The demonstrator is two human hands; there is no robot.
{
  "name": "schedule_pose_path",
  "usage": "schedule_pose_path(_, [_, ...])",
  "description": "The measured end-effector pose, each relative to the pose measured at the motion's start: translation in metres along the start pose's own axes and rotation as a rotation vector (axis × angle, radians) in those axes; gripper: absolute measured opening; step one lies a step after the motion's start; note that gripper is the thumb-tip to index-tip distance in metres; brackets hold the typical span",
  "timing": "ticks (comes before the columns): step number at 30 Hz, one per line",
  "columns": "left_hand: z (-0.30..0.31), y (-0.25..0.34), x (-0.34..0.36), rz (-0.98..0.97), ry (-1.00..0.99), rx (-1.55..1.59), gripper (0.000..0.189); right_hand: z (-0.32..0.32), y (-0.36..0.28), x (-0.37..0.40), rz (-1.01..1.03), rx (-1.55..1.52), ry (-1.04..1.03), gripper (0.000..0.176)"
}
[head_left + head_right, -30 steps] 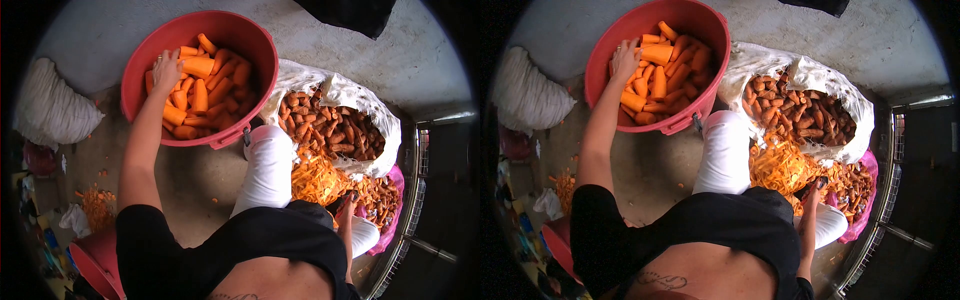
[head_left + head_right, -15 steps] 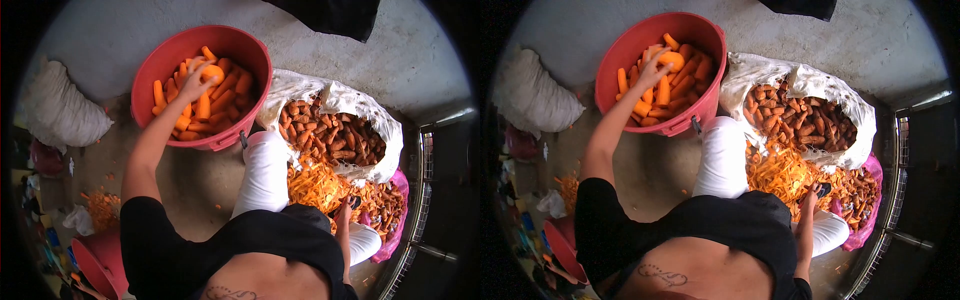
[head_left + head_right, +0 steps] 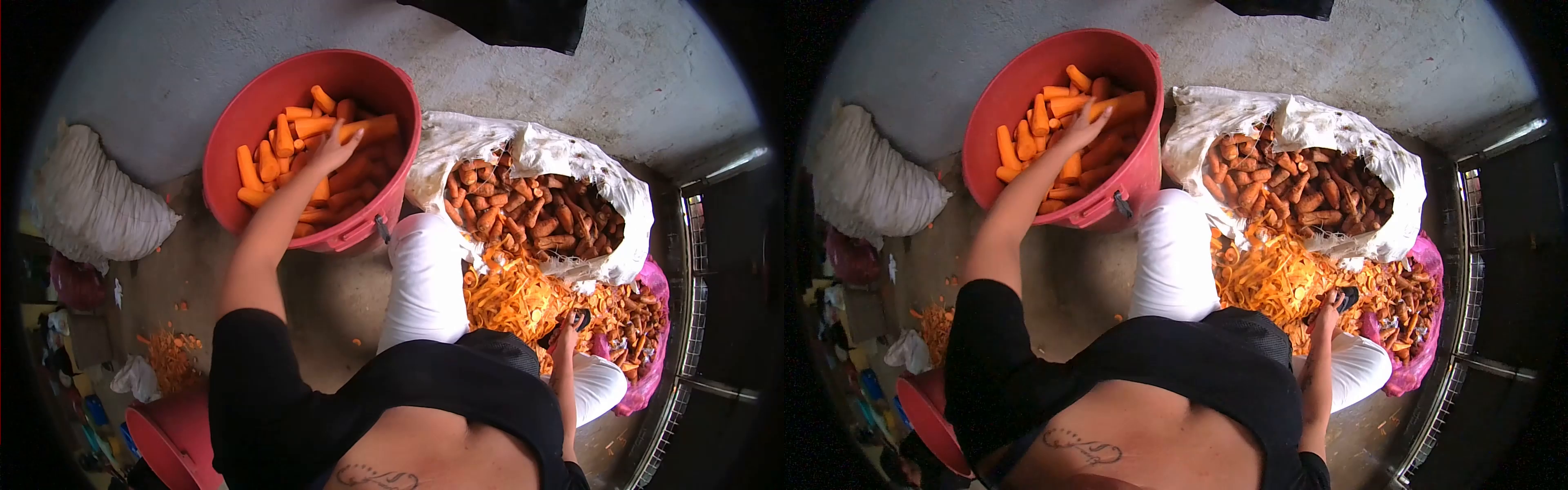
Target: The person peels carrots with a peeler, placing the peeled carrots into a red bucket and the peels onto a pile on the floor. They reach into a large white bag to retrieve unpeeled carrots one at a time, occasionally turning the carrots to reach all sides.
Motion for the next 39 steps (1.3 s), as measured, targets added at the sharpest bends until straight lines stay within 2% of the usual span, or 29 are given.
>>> schedule_pose_path(1, [-0.01,0.002,-0.001,-0.056,-0.125,0.122,0.083,0.001,0.002,-0.005,-0.018,0.05,0.012,0.065])
schedule_pose_path(2, [-0.018,0.001,0.002,-0.058,-0.054,0.019,0.076,-0.002,0.003,-0.01,-0.013,0.053,0.001,0.066])
schedule_pose_path(3, [-0.039,-0.009,-0.017,-0.127,0.004,0.085,0.069,-0.003,0.004,-0.012,-0.013,0.057,-0.007,0.066])
schedule_pose_path(5, [-0.023,-0.004,-0.003,-0.232,-0.015,0.028,0.066,0.0,0.028,-0.025,-0.018,0.053,-0.054,0.067])
schedule_pose_path(6, [-0.01,-0.002,0.001,-0.192,-0.025,-0.056,0.066,0.006,0.058,-0.046,-0.019,0.045,-0.091,0.068])
schedule_pose_path(8, [0.01,-0.003,0.008,-0.108,-0.051,-0.22,0.066,-0.006,0.048,-0.039,-0.07,0.137,-0.176,0.068])
schedule_pose_path(9, [0.023,-0.012,-0.003,-0.062,0.111,-0.38,0.067,-0.012,0.028,-0.029,-0.049,0.128,-0.143,0.068])
schedule_pose_path(10, [0.045,-0.024,-0.011,-0.002,0.167,-0.409,0.067,-0.016,0.013,-0.02,-0.027,0.116,-0.107,0.067])
schedule_pose_path(11, [0.076,-0.032,-0.01,0.126,0.299,-0.519,0.068,-0.016,0.005,-0.015,-0.01,0.105,-0.066,0.067])
schedule_pose_path(12, [0.096,-0.058,-0.021,0.187,0.312,-0.395,0.07,-0.016,0.004,-0.014,-0.031,0.101,-0.066,0.065])
schedule_pose_path(13, [0.11,-0.084,-0.029,0.203,0.419,-0.398,0.07,-0.013,0.005,-0.014,-0.052,0.096,-0.063,0.064])
schedule_pose_path(14, [0.113,-0.118,-0.039,0.249,0.42,-0.421,0.07,-0.007,0.015,-0.021,-0.04,0.07,-0.077,0.063])
schedule_pose_path(17, [0.084,-0.153,-0.058,0.342,0.084,-0.47,0.064,0.007,0.053,-0.049,0.045,-0.06,-0.106,0.061])
schedule_pose_path(19, [0.076,-0.156,-0.054,0.409,-0.128,-0.502,0.06,0.005,0.058,-0.053,0.022,-0.064,-0.115,0.063])
schedule_pose_path(20, [0.071,-0.159,-0.053,0.517,-0.362,-0.355,0.056,0.004,0.061,-0.053,0.01,-0.068,-0.119,0.064])
schedule_pose_path(23, [0.077,-0.127,0.008,0.541,-0.565,-0.015,0.057,-0.013,0.023,-0.036,0.011,0.002,-0.086,0.069])
schedule_pose_path(24, [0.085,-0.106,0.02,0.489,-0.549,-0.089,0.053,-0.025,-0.021,-0.007,0.037,0.057,-0.084,0.06])
schedule_pose_path(26, [0.103,-0.098,-0.026,0.291,-0.205,0.067,0.048,-0.024,-0.024,-0.015,0.064,0.059,-0.123,0.055])
schedule_pose_path(27, [0.113,-0.095,-0.038,0.194,-0.033,0.149,0.046,-0.026,-0.036,-0.019,0.079,0.152,-0.13,0.055])
schedule_pose_path(29, [0.153,0.006,0.024,-0.129,0.278,0.508,0.04,-0.025,-0.047,-0.027,0.061,0.17,-0.163,0.049])
schedule_pose_path(31, [0.151,0.096,0.082,-0.318,0.211,0.648,0.039,-0.027,-0.073,-0.027,0.079,0.173,-0.236,0.042])
schedule_pose_path(32, [0.133,0.151,0.116,-0.434,0.077,0.685,0.04,-0.032,-0.1,-0.027,0.235,0.169,-0.347,0.03])
schedule_pose_path(34, [0.074,0.247,0.171,-0.552,-0.414,0.501,0.044,-0.031,-0.126,-0.024,0.252,0.238,-0.478,0.023])
schedule_pose_path(36, [0.006,0.293,0.217,-0.617,-0.843,0.118,0.049,-0.023,-0.126,-0.033,0.299,0.255,-0.527,0.025])
schedule_pose_path(37, [0.001,0.298,0.239,-0.718,-0.933,0.156,0.053,-0.019,-0.125,-0.035,0.308,0.228,-0.482,0.026])
schedule_pose_path(38, [-0.089,0.304,0.23,-0.872,-0.841,-0.314,0.059,-0.017,-0.126,-0.034,0.318,0.202,-0.434,0.028])
schedule_pose_path(39, [-0.119,0.306,0.229,-0.86,-0.774,-0.357,0.054,-0.012,-0.127,-0.035,0.331,0.18,-0.385,0.029])
Point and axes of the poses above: each hand's wrist, its own x-axis away from the middle knuckle, its own z-axis out of the back of the hand, y = z × x, the point moved 8 cm from there along -x, towards the middle knuckle, and after that the axes turned 14 degrees about z, right-handed, at the moved point
